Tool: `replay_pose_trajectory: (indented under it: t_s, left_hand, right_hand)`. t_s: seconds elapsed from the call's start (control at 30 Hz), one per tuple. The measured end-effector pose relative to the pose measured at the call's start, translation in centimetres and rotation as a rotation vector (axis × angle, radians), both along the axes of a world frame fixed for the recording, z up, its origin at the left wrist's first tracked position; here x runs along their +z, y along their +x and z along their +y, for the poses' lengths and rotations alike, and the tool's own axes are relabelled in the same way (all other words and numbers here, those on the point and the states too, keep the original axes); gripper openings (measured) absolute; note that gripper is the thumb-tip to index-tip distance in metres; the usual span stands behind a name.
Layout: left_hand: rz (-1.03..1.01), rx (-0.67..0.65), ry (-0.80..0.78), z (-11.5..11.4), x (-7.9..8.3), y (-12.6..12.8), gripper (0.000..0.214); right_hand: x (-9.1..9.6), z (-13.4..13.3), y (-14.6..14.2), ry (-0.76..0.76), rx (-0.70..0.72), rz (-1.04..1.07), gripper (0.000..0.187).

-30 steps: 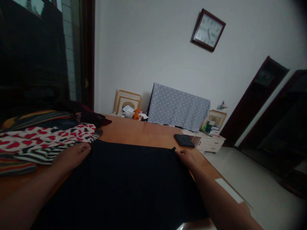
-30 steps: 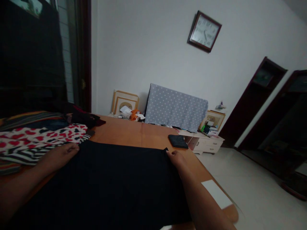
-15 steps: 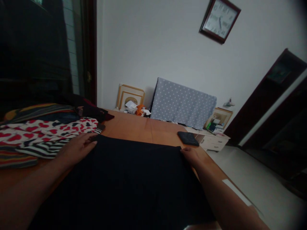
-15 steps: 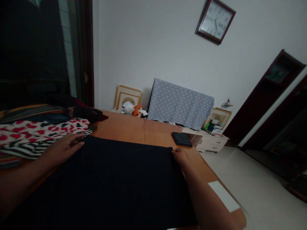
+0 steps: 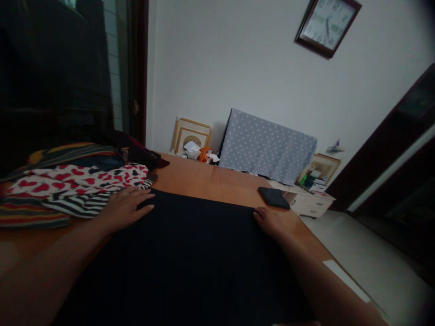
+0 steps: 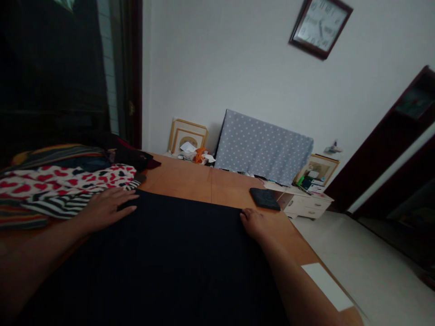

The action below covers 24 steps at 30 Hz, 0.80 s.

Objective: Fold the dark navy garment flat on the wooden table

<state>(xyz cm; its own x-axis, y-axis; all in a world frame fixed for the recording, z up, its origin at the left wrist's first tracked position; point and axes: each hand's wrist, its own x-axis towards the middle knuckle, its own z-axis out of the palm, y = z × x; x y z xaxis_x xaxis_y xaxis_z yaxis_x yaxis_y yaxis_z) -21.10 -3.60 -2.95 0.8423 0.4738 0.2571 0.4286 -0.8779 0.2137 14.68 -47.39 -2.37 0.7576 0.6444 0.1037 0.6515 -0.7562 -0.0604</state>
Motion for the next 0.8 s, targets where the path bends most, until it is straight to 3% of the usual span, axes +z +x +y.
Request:
replay_pose_trajectory:
  t_s: [0.17,0.33,0.43,0.57,0.67,0.8]
  left_hand:
    - [0.087,0.008,0.041,0.4,-0.8,0.0,0.066]
    - [0.028,0.03,-0.004,0.9,-1.3,0.3,0.065]
    - [-0.13,0.041,-0.101,1.3,-0.9,0.2,0.059]
    - [-0.516,0.153,-0.383,1.6,0.1,-0.3,0.048]
    - [-0.663,0.241,-0.495,1.3,0.5,-0.6,0.039]
    - [-0.633,0.158,-0.541,0.9,0.5,-0.4,0.03]
  right_hand:
    - [-1.3,-0.2,0.2,-0.052,-0.045,0.103,0.063]
    - [-0.8,-0.2,-0.5,-0.087,-0.066,0.111,0.064]
    - [-0.4,-0.4,-1.3,-0.106,-0.074,0.128,0.065]
    - [0.0,-0.2,-1.4,-0.058,-0.062,0.076,0.063]
    - [0.2,1.3,-1.7,0.01,0.01,0.047,0.062]
    - [0.6,5.7,-4.9,0.069,0.175,0.087,0.07]
